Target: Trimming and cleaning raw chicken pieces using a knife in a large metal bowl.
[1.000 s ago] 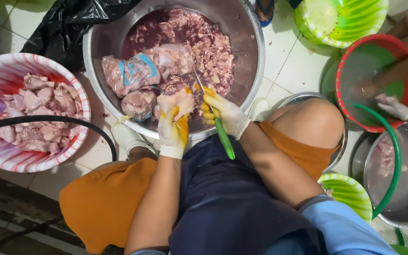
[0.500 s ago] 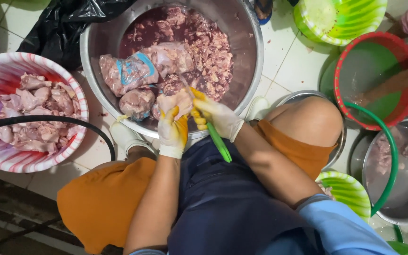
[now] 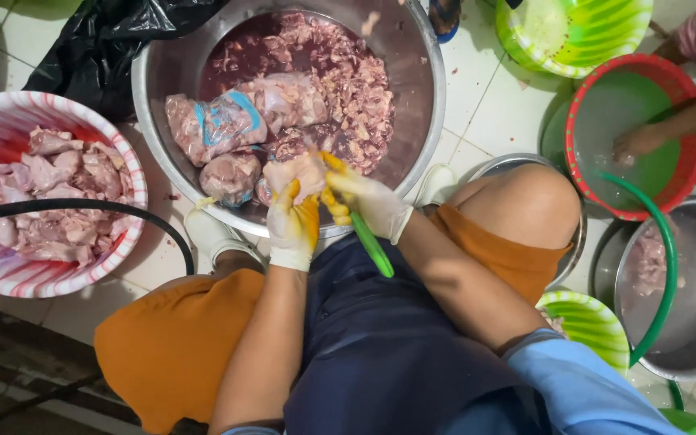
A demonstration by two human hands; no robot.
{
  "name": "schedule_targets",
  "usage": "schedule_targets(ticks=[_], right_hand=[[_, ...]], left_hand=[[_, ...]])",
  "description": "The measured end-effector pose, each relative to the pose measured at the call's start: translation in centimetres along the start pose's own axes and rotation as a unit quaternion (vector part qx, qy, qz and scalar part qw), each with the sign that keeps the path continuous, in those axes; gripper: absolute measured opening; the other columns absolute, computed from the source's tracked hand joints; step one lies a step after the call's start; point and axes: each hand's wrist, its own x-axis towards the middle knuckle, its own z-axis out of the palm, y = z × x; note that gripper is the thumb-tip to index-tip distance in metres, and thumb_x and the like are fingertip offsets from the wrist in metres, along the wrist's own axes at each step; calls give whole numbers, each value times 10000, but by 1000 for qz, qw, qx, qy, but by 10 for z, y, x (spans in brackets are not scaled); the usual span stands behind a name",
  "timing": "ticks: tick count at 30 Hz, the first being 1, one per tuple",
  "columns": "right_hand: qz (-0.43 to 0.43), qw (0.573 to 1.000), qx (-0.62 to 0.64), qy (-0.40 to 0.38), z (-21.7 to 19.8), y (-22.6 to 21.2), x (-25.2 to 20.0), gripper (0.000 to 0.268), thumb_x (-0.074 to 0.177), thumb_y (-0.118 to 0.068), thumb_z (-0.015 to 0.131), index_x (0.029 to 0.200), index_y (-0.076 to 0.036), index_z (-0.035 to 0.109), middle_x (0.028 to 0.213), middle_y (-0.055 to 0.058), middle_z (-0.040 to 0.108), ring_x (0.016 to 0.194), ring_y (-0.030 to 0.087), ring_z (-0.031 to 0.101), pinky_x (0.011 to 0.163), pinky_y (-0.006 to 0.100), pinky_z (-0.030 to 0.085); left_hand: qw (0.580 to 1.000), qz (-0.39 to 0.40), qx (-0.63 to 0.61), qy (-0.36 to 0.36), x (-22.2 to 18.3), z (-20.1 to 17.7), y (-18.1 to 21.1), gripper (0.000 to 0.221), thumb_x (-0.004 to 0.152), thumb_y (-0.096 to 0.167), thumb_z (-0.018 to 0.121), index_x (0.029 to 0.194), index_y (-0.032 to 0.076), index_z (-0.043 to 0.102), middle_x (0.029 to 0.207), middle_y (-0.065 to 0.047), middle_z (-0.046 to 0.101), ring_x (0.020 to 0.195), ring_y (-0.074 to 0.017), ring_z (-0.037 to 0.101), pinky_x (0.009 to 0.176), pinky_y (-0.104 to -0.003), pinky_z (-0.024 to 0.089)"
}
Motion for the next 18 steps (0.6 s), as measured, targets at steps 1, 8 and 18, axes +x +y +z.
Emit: schedule_targets(ticks=[1, 8, 18], right_hand=[[-8, 999, -46, -13, 15, -4, -11, 459, 979, -278, 623, 1385, -292, 408, 793, 69, 524, 545, 122, 495, 437, 212, 407], [-7, 998, -70, -7, 16, 6, -6, 497, 983, -185, 626, 1434, -260, 432, 735, 74, 507, 499, 131, 498, 398, 230, 410], [-27, 999, -23, -8, 20, 3, -10, 555, 998, -215, 615, 1488, -318, 377, 769, 67, 492, 530, 132, 501, 423, 225, 416]], left_hand=[[999, -34, -4, -2, 22, -30, -11, 313, 881, 75, 661, 1167, 202, 677, 904, -121, 695, 683, -325, 674, 585, -398, 564], [979, -132, -151, 42, -90, 143, 76, 261, 894, 122, 684, 1026, -72, 570, 815, -188, 635, 733, -292, 663, 715, -340, 576], [976, -116, -181, 47, -63, 86, 46, 294, 900, 72, 675, 1095, -85, 519, 897, -218, 609, 837, -339, 646, 922, -414, 565]])
